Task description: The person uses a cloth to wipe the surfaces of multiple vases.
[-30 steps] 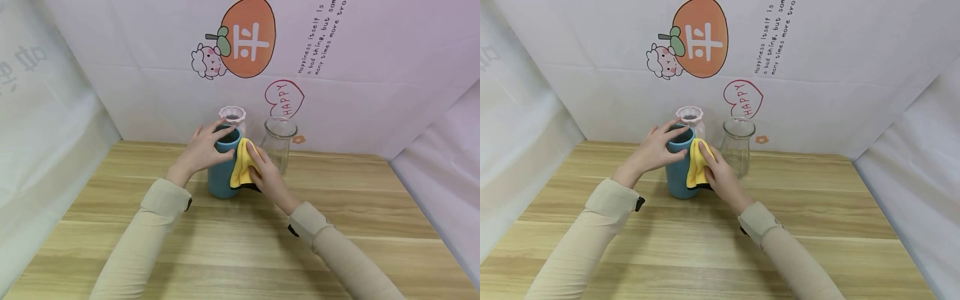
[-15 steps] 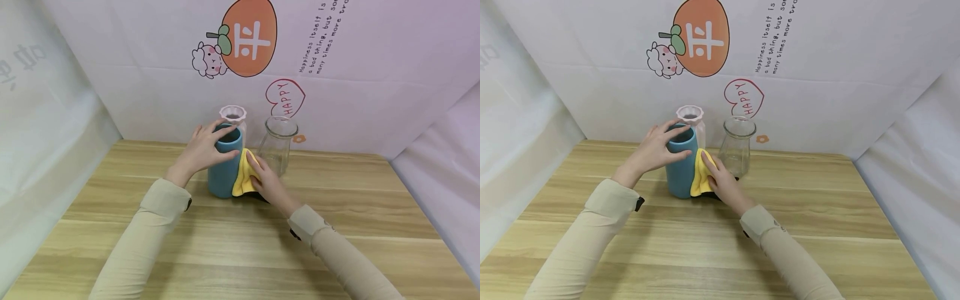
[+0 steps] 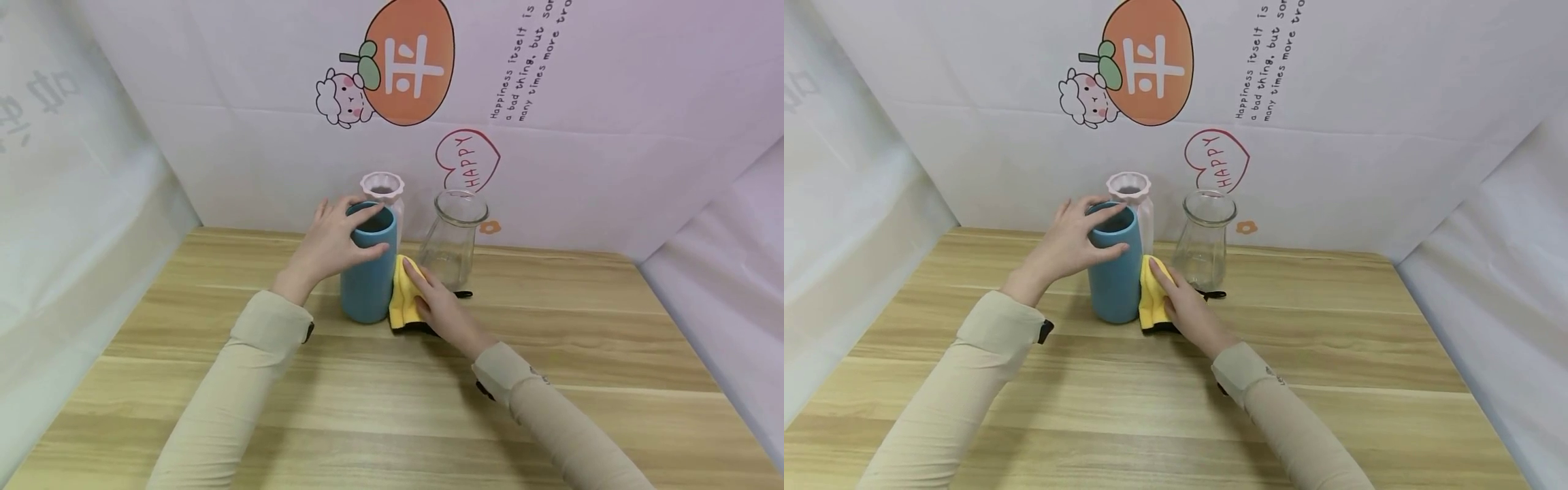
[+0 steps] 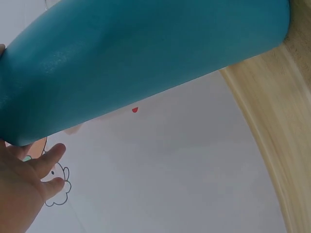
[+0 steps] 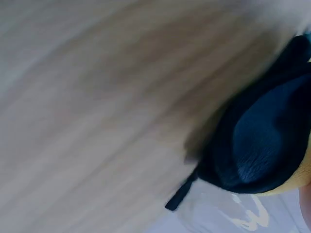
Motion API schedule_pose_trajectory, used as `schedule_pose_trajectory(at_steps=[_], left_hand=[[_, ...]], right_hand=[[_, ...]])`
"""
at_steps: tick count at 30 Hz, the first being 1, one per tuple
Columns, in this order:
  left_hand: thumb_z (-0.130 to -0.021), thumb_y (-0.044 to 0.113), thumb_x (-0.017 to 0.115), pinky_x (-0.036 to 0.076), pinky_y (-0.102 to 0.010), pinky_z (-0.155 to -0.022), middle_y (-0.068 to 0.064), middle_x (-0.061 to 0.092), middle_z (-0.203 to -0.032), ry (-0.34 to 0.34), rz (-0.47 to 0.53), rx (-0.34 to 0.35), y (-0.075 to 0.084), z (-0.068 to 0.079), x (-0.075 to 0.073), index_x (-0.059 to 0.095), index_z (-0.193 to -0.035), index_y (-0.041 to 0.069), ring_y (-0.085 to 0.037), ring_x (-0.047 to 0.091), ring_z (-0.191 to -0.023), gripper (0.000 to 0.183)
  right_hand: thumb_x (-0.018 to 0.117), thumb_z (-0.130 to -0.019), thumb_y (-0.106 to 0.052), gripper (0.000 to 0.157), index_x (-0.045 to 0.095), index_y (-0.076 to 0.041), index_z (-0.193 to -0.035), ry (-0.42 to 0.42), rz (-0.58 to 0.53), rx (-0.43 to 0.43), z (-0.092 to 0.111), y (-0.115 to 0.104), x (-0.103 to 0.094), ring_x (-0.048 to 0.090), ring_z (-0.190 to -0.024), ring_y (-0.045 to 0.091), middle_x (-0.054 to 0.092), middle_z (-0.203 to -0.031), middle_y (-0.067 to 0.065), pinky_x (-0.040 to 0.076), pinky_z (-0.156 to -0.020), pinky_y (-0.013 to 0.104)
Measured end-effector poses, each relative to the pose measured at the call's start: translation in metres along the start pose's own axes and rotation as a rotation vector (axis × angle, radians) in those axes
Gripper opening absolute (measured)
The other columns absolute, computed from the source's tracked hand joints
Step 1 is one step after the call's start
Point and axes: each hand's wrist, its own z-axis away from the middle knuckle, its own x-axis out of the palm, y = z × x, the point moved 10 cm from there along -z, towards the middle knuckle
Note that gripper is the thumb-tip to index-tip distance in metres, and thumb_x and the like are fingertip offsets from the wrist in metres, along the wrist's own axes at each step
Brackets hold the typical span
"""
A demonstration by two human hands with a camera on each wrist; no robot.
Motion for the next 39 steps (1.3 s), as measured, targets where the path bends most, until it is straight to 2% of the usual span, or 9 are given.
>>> schedule_pose_trajectory(at_steps=[8, 11, 15, 18, 23, 25, 31, 35, 39], left_hand=[[-0.085, 0.042, 0.064, 0.007, -0.06, -0.118, -0.009, 0.034, -0.152, -0.014, 0.043, 0.018, 0.001, 0.0, 0.001, 0.044, -0.144, 0.025, -0.029, 0.032, -0.141, 0.065], [-0.085, 0.04, 0.064, 0.007, -0.059, -0.119, -0.007, 0.031, -0.154, -0.03, 0.098, 0.021, 0.0, -0.001, 0.004, 0.043, -0.144, 0.026, -0.028, 0.031, -0.141, 0.065], [-0.085, 0.038, 0.064, 0.008, -0.058, -0.119, -0.007, 0.029, -0.154, -0.045, 0.143, 0.03, -0.001, -0.002, 0.005, 0.043, -0.144, 0.027, -0.028, 0.031, -0.141, 0.064], [-0.085, 0.038, 0.064, 0.008, -0.058, -0.119, -0.007, 0.029, -0.154, -0.046, 0.151, 0.034, -0.001, -0.002, 0.006, 0.043, -0.144, 0.027, -0.028, 0.032, -0.141, 0.064], [-0.085, 0.037, 0.065, 0.008, -0.059, -0.118, -0.007, 0.029, -0.154, -0.042, 0.165, 0.043, 0.0, -0.002, 0.006, 0.044, -0.144, 0.026, -0.029, 0.033, -0.141, 0.064], [-0.085, 0.037, 0.065, 0.009, -0.059, -0.118, -0.007, 0.029, -0.154, -0.038, 0.168, 0.044, 0.0, -0.001, 0.005, 0.044, -0.144, 0.025, -0.03, 0.033, -0.14, 0.064], [-0.084, 0.038, 0.066, 0.01, -0.059, -0.118, -0.007, 0.03, -0.154, -0.024, 0.162, 0.054, -0.001, 0.0, 0.004, 0.044, -0.144, 0.025, -0.03, 0.033, -0.14, 0.065], [-0.085, 0.044, 0.066, 0.011, -0.059, -0.118, -0.008, 0.03, -0.154, -0.004, 0.132, 0.054, -0.001, 0.0, 0.004, 0.042, -0.145, 0.025, -0.031, 0.03, -0.142, 0.067], [-0.084, 0.048, 0.067, 0.022, -0.057, -0.115, -0.011, 0.033, -0.152, 0.054, 0.065, 0.035, -0.001, 0.002, 0.002, 0.041, -0.146, 0.023, -0.037, 0.029, -0.138, 0.072]], right_hand=[[0.059, -0.086, 0.008, 0.06, 0.039, -0.002, -0.142, 0.342, -0.039, -0.207, -0.011, -0.037, -0.047, 0.061, -0.105, 0.035, 0.05, -0.133, 0.023, 0.055, -0.085, 0.042], [0.06, -0.084, 0.009, 0.06, 0.04, 0.002, -0.14, 0.381, -0.047, -0.244, -0.015, -0.047, -0.058, 0.061, -0.104, 0.037, 0.049, -0.133, 0.026, 0.056, -0.084, 0.043], [0.061, -0.086, -0.001, 0.07, 0.029, -0.006, -0.149, 0.277, -0.083, -0.205, -0.023, -0.047, -0.056, 0.057, -0.11, 0.039, 0.037, -0.144, 0.026, 0.055, -0.085, 0.045], [0.062, -0.089, -0.011, 0.087, 0.008, -0.026, -0.155, 0.184, -0.099, -0.167, -0.026, -0.044, -0.047, 0.056, -0.112, 0.04, 0.025, -0.152, 0.026, 0.054, -0.085, 0.047], [0.063, -0.09, -0.008, 0.103, -0.012, -0.05, -0.146, 0.182, -0.063, -0.203, -0.026, -0.044, -0.042, 0.056, -0.114, 0.044, 0.026, -0.149, 0.03, 0.053, -0.089, 0.05], [0.062, -0.09, -0.004, 0.102, -0.009, -0.048, -0.148, 0.19, -0.048, -0.227, -0.024, -0.044, -0.04, 0.056, -0.115, 0.046, 0.03, -0.147, 0.031, 0.053, -0.089, 0.051], [0.057, -0.092, 0.001, 0.07, 0.022, -0.01, -0.151, 0.073, -0.005, -0.176, -0.013, -0.024, -0.02, 0.053, -0.119, 0.045, 0.033, -0.147, 0.029, 0.051, -0.093, 0.049], [0.054, -0.092, 0.004, 0.07, 0.023, -0.013, -0.152, -0.063, 0.011, -0.096, -0.003, -0.004, -0.002, 0.046, -0.129, 0.043, 0.03, -0.151, 0.026, 0.049, -0.097, 0.049], [0.052, -0.092, 0.006, 0.074, 0.02, -0.019, -0.154, -0.122, 0.007, -0.073, 0.002, 0.005, 0.007, 0.042, -0.133, 0.043, 0.028, -0.153, 0.024, 0.049, -0.098, 0.049]])
